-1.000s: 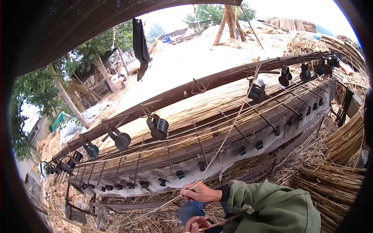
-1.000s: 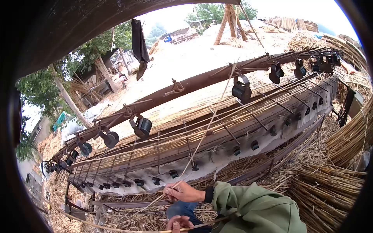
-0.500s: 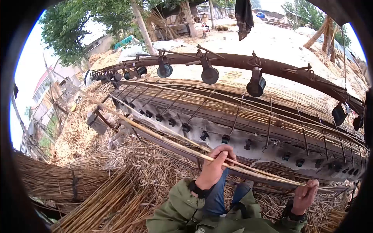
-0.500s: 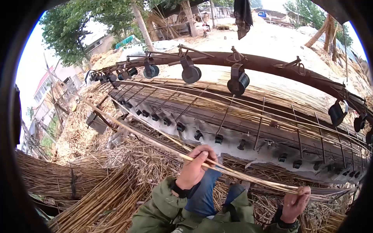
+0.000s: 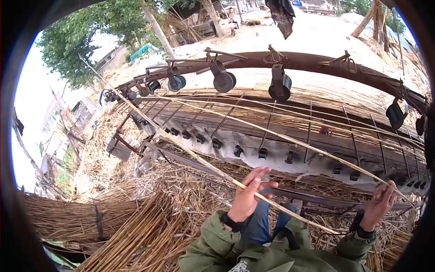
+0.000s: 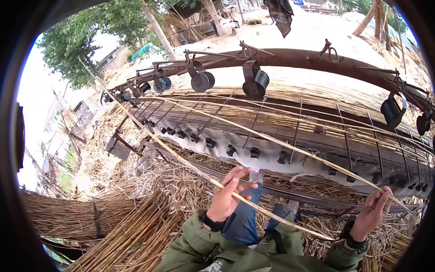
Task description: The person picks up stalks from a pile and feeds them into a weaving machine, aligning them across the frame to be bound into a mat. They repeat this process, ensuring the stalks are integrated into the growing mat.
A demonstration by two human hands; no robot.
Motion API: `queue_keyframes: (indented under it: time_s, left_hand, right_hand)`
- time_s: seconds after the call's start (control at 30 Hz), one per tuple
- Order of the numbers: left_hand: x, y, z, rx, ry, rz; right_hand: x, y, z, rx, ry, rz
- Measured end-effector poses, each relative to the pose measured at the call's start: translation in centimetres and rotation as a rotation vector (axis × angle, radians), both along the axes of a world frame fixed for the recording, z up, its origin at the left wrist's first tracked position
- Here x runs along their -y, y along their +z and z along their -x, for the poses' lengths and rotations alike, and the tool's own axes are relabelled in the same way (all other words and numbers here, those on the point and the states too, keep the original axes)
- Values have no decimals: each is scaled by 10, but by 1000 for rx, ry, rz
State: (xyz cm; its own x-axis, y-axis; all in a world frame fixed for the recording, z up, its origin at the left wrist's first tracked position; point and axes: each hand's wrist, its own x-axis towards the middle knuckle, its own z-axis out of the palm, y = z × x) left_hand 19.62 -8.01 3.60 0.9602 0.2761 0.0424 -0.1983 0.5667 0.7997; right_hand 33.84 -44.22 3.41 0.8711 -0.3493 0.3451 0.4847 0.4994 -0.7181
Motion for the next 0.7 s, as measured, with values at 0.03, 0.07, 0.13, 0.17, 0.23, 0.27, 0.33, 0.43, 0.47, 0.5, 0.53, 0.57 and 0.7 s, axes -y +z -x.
queue_keyframes:
  time_s: [0.03, 0.07, 0.13, 0.17, 0.23, 0.27, 0.33, 0.43, 0.47, 0.5, 0.53, 0.57, 0.7]
  left_hand:
    - [-8, -5, 14, 4, 20, 8]
    - [-13, -7, 28, -1, 64, 19]
    - [-21, -9, 54, -19, 154, 34]
    - [-25, -10, 64, -14, 168, 40]
    - [-31, -18, 81, 24, 169, 48]
    - [-32, -21, 86, 34, 177, 65]
    - [-34, -27, 91, 53, 190, 100]
    - [-35, -37, 93, 39, 231, 109]
    - [-35, -37, 93, 31, 250, 112]
    - [-33, -35, 94, 21, 265, 116]
    - [-32, -33, 94, 9, 270, 119]
    - [-31, -31, 94, -1, 283, 84]
    - [-18, -28, 88, -90, 409, -48]
  right_hand:
    - [8, 3, -13, 24, -11, -51]
    - [18, 6, -27, 51, -22, -103]
    - [43, -2, -48, 64, -35, -185]
    - [59, -10, -59, 51, -35, -215]
    - [80, -23, -72, 13, -46, -239]
    - [87, -28, -75, -12, -58, -233]
    - [98, -31, -80, -51, -106, -210]
    - [116, -22, -99, -78, -211, -182]
    - [127, -19, -114, -82, -244, -190]
    - [144, -17, -132, -85, -280, -196]
    - [141, -4, -142, -144, -258, -189]
    - [135, 11, -152, -203, -234, -182]
    - [90, 37, -184, -381, -18, -61]
